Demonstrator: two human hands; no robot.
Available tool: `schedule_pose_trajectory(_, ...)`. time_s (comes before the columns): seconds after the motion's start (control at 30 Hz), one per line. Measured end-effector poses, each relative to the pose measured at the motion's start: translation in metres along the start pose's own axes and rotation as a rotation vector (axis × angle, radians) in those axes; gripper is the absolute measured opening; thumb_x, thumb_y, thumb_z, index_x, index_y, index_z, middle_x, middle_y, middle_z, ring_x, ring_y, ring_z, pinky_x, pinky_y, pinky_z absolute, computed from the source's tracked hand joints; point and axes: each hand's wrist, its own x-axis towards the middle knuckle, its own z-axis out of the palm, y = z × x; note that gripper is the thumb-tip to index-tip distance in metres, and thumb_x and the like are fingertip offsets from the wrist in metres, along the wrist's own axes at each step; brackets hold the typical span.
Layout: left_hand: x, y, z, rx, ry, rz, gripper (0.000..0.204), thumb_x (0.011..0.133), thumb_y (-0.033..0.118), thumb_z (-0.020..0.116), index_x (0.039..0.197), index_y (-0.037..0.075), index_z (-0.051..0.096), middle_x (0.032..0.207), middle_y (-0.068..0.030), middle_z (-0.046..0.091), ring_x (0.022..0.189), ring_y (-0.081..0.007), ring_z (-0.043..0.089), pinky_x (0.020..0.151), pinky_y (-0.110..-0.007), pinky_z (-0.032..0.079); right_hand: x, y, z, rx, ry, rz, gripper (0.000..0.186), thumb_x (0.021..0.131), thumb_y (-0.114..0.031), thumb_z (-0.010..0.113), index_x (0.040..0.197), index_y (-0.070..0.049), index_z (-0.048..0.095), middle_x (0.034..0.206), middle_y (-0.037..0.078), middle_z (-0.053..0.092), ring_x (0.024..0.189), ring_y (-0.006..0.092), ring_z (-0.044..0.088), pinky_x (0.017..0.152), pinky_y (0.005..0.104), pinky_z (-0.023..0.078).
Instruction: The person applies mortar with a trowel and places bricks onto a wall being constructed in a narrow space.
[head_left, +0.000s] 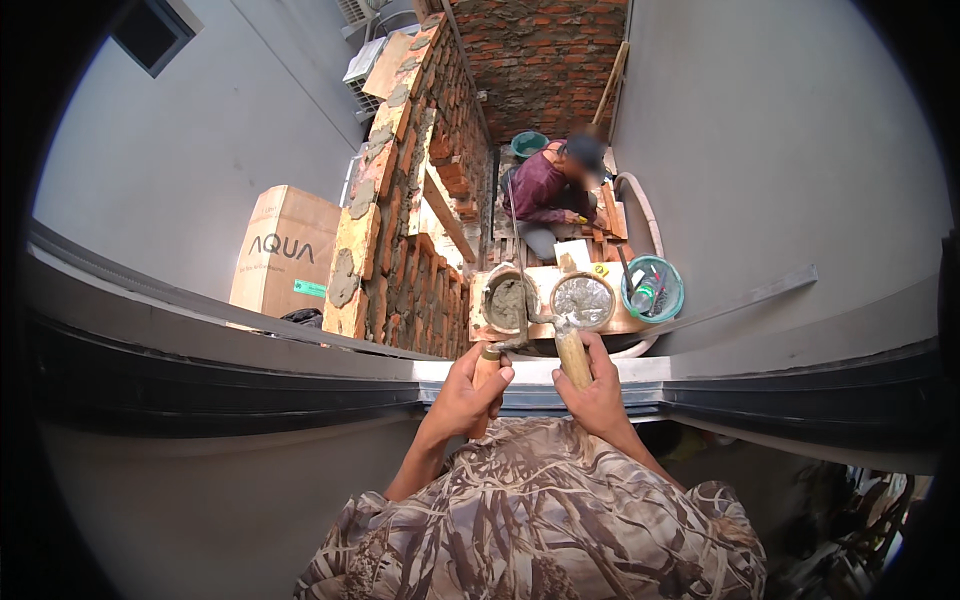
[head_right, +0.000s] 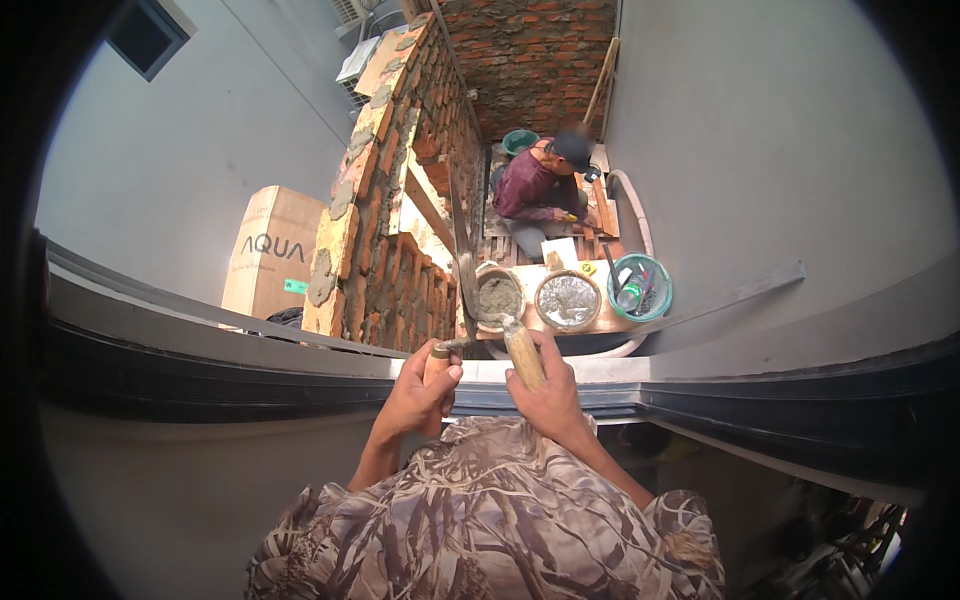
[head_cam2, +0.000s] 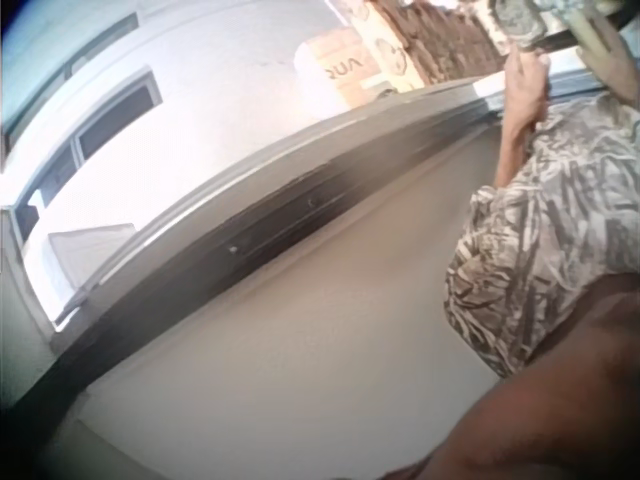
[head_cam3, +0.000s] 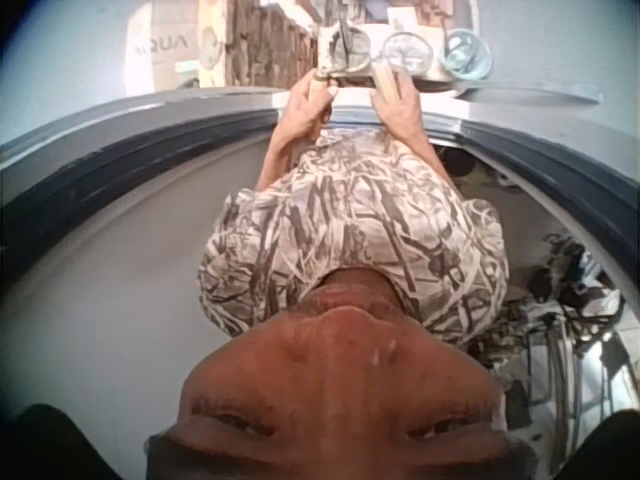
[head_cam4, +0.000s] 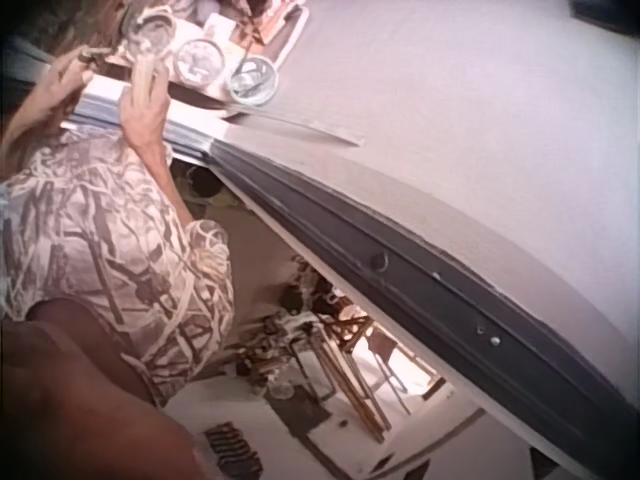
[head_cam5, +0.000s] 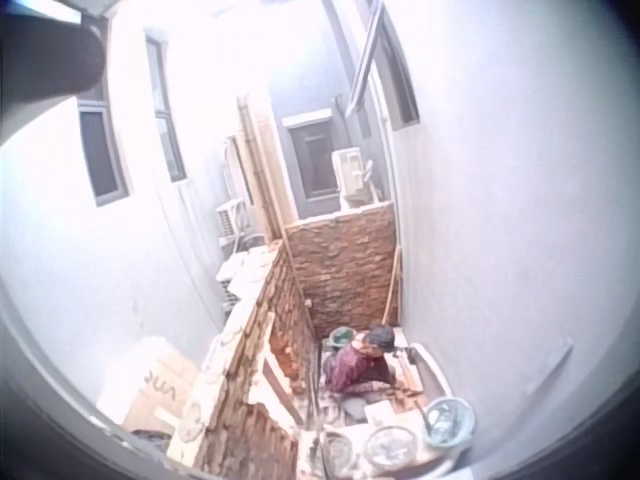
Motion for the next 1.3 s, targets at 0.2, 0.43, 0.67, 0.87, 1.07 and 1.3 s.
schedule_pose_trajectory(0.2, 0.012, 0.001, -0.002, 0.014, -0.010, -0.024, 0.018, 0.098, 0.019, 0.063, 0.105, 0.006, 0.052, 0.068, 0.0031, 0.052, 0.050, -0.0046, 0.049, 0.046, -0.022, 0.041, 0.010, 0.000, -0.001, 0.005, 0.014, 0.015, 0.049, 0.084, -0.002, 0.067, 0.129, -0.002, 0.048, 0.092, 0.003, 0.058, 0.085, 0.0098, 0.052, 0.077, 0.0263, 0.045)
schedule_pose_trajectory(0.43, 0.030, 0.002, -0.014, -0.004, -0.023, -0.090, 0.018, 0.098, 0.019, 0.063, 0.103, 0.007, 0.052, 0.069, 0.0026, 0.051, 0.051, -0.0050, 0.048, 0.047, -0.022, 0.041, 0.033, 0.015, -0.006, 0.046, 0.082, -0.010, 0.047, 0.086, -0.002, 0.067, 0.129, -0.003, 0.048, 0.093, 0.002, 0.058, 0.085, 0.0090, 0.052, 0.077, 0.0255, 0.044)
schedule_pose_trajectory(0.67, 0.051, -0.001, -0.030, -0.131, 0.001, -0.209, 0.018, 0.098, 0.021, 0.063, 0.103, 0.008, 0.052, 0.071, 0.0012, 0.049, 0.053, -0.0057, 0.047, 0.048, -0.022, 0.042, 0.064, 0.017, -0.025, 0.054, 0.098, 0.033, 0.044, 0.091, -0.010, 0.067, 0.130, -0.002, 0.048, 0.094, 0.003, 0.062, 0.082, 0.0079, 0.053, 0.075, 0.0238, 0.044)
schedule_pose_trajectory(0.87, 0.068, -0.005, -0.036, -0.036, 0.082, -0.141, 0.018, 0.097, 0.020, 0.063, 0.101, 0.008, 0.051, 0.072, 0.0014, 0.050, 0.052, -0.0064, 0.049, 0.048, -0.022, 0.042, 0.079, 0.023, -0.030, 0.114, -0.011, 0.130, 0.043, 0.093, -0.021, 0.066, 0.129, -0.002, 0.050, 0.089, 0.009, 0.064, 0.076, 0.0140, 0.058, 0.069, 0.0303, 0.047)
schedule_pose_trajectory(1.07, 0.082, -0.004, -0.037, -0.011, 0.147, -0.125, 0.018, 0.097, 0.019, 0.063, 0.101, 0.007, 0.050, 0.071, 0.0014, 0.050, 0.052, -0.0069, 0.050, 0.048, -0.023, 0.042, 0.089, 0.021, -0.027, 0.113, -0.120, 0.206, 0.042, 0.094, -0.024, 0.065, 0.128, -0.004, 0.050, 0.088, 0.011, 0.063, 0.080, 0.0189, 0.060, 0.074, 0.0343, 0.048)
schedule_pose_trajectory(1.3, 0.088, -0.008, -0.036, -0.059, 0.176, -0.141, 0.019, 0.097, 0.020, 0.063, 0.101, 0.007, 0.050, 0.070, 0.0012, 0.051, 0.051, -0.0071, 0.050, 0.047, -0.023, 0.043, 0.096, 0.018, -0.028, 0.080, -0.162, 0.214, 0.042, 0.094, -0.024, 0.064, 0.129, -0.004, 0.049, 0.091, 0.014, 0.065, 0.083, 0.0234, 0.063, 0.076, 0.0357, 0.049)
